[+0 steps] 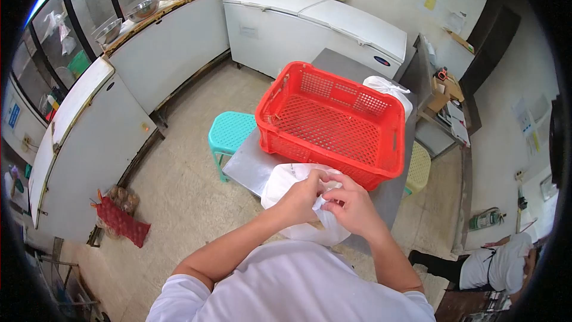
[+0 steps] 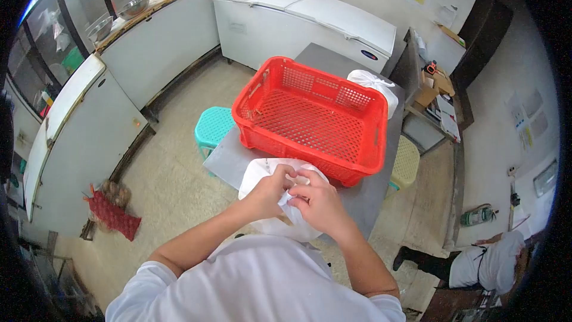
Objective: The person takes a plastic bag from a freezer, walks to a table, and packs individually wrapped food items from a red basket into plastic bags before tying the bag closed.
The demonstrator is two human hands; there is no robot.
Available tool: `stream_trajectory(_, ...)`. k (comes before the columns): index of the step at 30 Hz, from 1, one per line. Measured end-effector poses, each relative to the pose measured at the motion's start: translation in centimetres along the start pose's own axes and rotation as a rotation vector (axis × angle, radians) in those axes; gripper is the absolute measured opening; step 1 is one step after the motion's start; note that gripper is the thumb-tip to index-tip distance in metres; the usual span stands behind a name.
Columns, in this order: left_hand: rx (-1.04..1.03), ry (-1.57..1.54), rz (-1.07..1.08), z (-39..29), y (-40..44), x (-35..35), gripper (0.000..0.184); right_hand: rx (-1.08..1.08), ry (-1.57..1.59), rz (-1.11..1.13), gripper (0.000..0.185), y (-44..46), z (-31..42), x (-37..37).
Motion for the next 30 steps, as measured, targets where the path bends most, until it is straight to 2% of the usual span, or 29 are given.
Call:
stream_trajectory(1, -0.095, -0.006, -0.001, -0.6, -0.2, -0.1, 0.07, 0.013, -0.009, -0.016, 0.015, 0.0, 0.1, 0.0)
stream_trajectory(4, -0.023, 0.117, -0.043, -0.3, -0.3, -0.1, 0.066, -0.165, -0.002, -0.102, 0.016, 0.0, -2.0, 0.1)
stream_trajectory(7, -0.027, 0.191, -0.101, 0.9, -1.6, 0.0, 0.05, -0.385, 0.086, -0.226, 0.017, -0.7, -4.2, 0.6)
stream_trajectory(9, -0.283, 0.437, -0.093, 0.7, -2.5, -0.4, 0.036, -0.486, 0.119, -0.232, 0.018, -1.1, -5.7, -0.2)
stream_trajectory(10, -0.411, 0.556, -0.086, 0.4, -3.2, -1.0, 0.03, -0.486, 0.09, -0.142, 0.018, -0.9, -6.3, -1.2)
stream_trajectory(13, -0.315, 0.752, -0.16, 0.7, -3.8, -1.0, 0.022, -0.477, 0.016, 0.13, 0.021, -0.8, -8.3, -3.8)
stream_trajectory(16, -0.154, 0.615, -0.238, -0.7, -4.3, 0.1, 0.022, -0.447, 0.043, 0.386, 0.023, -0.9, -9.6, -5.1)
stream_trajectory(18, -0.152, 0.592, -0.292, -1.1, -4.1, 0.1, 0.021, -0.425, 0.168, 0.532, 0.022, -0.9, -9.6, -6.0)
stream_trajectory(21, -0.183, 0.588, -0.286, -0.7, -3.6, 0.1, 0.018, -0.423, 0.275, 0.584, 0.017, -0.8, -9.2, -6.6)
stream_trajectory(24, -0.217, 0.603, -0.275, -1.1, -3.2, 0.6, 0.014, -0.529, 0.519, 0.404, 0.013, -1.1, -8.5, -4.8)
stream_trajectory(27, -0.166, 0.569, -0.256, -0.2, -3.7, 1.9, 0.012, -0.298, 0.21, -0.077, 0.013, -1.5, -9.1, 0.4)
stream_trajectory(30, 0.015, 0.482, -0.205, 3.4, -5.4, 3.3, 0.011, -0.511, 0.152, -0.177, 0.013, -5.2, -14.6, 0.4)
Point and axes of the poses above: each hand's wrist, its own y-axis towards the middle knuckle, its own x-axis out of the back of the hand, z = x × y, the point moved 8 cm from there along y, towards the middle knuckle, and after that the axes turned 5 degrees about z, right-handed, at the moved point
